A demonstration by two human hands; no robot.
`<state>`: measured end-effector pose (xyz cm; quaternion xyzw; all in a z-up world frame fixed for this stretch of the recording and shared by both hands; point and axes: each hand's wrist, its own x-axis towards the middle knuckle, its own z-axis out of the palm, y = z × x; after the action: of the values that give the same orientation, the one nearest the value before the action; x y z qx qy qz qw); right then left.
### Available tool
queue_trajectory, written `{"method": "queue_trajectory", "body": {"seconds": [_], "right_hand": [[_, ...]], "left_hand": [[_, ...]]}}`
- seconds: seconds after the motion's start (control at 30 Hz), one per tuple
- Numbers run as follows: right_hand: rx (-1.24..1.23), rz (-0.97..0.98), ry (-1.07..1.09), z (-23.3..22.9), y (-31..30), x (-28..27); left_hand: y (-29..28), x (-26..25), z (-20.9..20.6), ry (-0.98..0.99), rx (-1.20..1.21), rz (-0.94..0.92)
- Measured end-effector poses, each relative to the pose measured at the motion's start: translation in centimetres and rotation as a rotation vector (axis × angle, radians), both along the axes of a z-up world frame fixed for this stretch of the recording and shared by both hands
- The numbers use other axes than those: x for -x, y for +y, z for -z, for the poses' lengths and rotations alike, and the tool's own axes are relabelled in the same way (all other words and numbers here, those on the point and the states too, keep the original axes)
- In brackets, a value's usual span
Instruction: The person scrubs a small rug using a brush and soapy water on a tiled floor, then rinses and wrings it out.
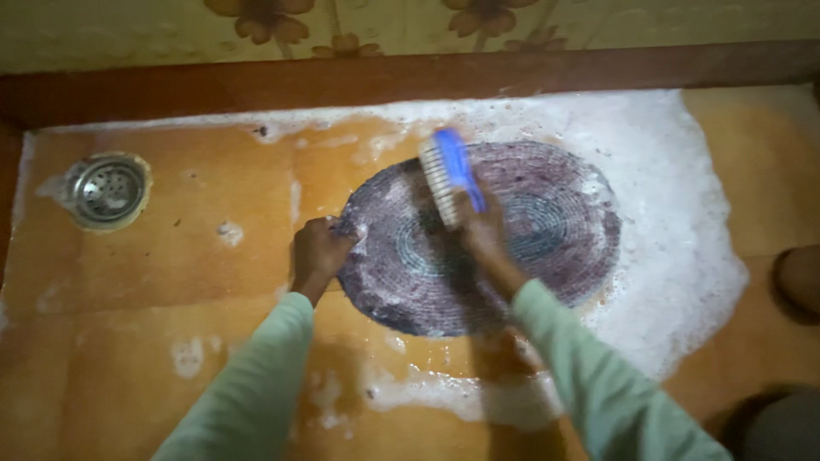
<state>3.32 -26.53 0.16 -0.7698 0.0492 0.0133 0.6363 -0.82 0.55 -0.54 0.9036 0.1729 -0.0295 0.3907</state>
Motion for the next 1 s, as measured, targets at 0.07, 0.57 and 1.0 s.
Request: {"method": "queue_trajectory", "body": {"seconds": [0.07, 0.57, 1.0], "right_hand": [[0.133, 0.065, -0.164, 0.0, -5.3, -1.3], [0.612, 0.063, -0.125, 1.9, 2.6, 1.7], [0.38, 0.384, 0.005, -2.4, -11.4, -0.7]], "left_hand": [[0.1, 0.1, 0.9, -0.013, 0.047, -0.025], [-0.1, 0.5, 0.3, -0.069, -0.012, 0.022], [-0.1, 0.8, 0.0, -0.028, 0.028, -0.022]]}}
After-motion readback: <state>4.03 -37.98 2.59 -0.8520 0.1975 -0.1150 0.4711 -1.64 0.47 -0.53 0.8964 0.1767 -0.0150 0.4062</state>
